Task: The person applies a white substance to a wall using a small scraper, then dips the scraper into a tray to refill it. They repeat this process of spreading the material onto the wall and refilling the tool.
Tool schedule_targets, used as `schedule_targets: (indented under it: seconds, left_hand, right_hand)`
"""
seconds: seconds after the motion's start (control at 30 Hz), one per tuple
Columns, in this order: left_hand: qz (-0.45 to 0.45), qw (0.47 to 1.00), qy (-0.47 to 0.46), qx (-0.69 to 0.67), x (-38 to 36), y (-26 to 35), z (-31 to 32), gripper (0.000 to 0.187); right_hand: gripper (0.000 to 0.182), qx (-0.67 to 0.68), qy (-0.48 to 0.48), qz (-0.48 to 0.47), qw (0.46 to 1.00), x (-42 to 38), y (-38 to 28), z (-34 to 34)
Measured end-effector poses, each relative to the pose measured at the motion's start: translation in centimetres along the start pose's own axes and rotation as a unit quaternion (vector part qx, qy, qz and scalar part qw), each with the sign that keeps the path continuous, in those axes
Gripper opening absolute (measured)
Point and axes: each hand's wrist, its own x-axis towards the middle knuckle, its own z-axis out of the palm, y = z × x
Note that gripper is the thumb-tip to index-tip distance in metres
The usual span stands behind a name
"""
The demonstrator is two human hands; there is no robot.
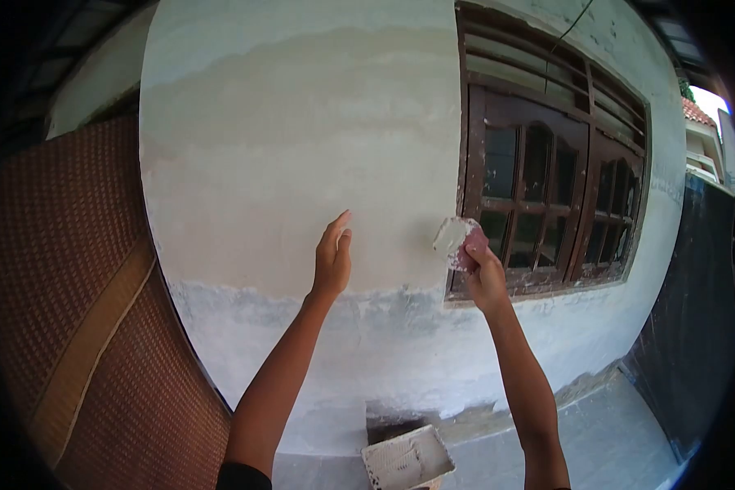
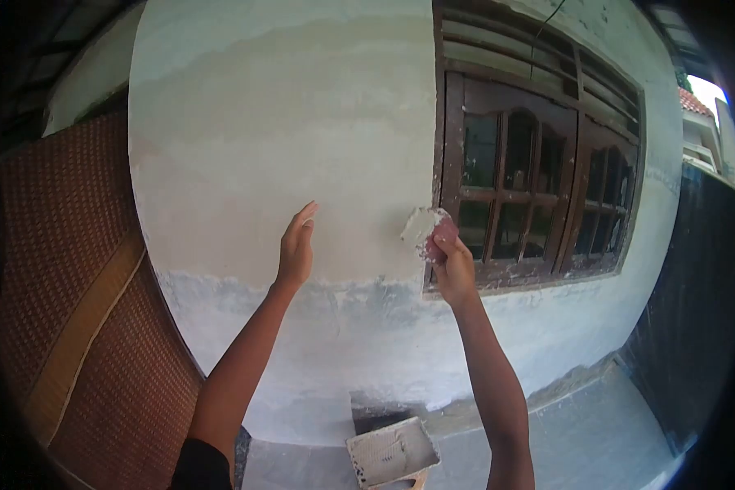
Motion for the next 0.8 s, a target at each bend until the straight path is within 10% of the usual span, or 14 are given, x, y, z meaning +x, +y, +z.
schedule_targets:
  seconds: [0.23, 0.33, 0.8]
  left_hand:
    - [0.055, 0.997, 0.021, 0.05, 7.2, 0.3, 2.3, 0.041]
    - [0.043, 0.995, 0.027, 0.083, 8.8, 1.4, 3.9, 0.043]
    - [0.068, 0.976, 0.023, 0.207, 12.4, -2.9, 6.8, 0.05]
  right_hand:
    - [0.029, -0.16, -0.026, -0.136, 0.977, 8.8, -5.7, 3.0]
    - [0.029, -0.422, 0.018, -0.286, 0.86, 11.7, -7.1, 3.7]
    - [0.044, -0.609, -0.064, -0.603, 0.512, 19.4, -2.5, 4.6]
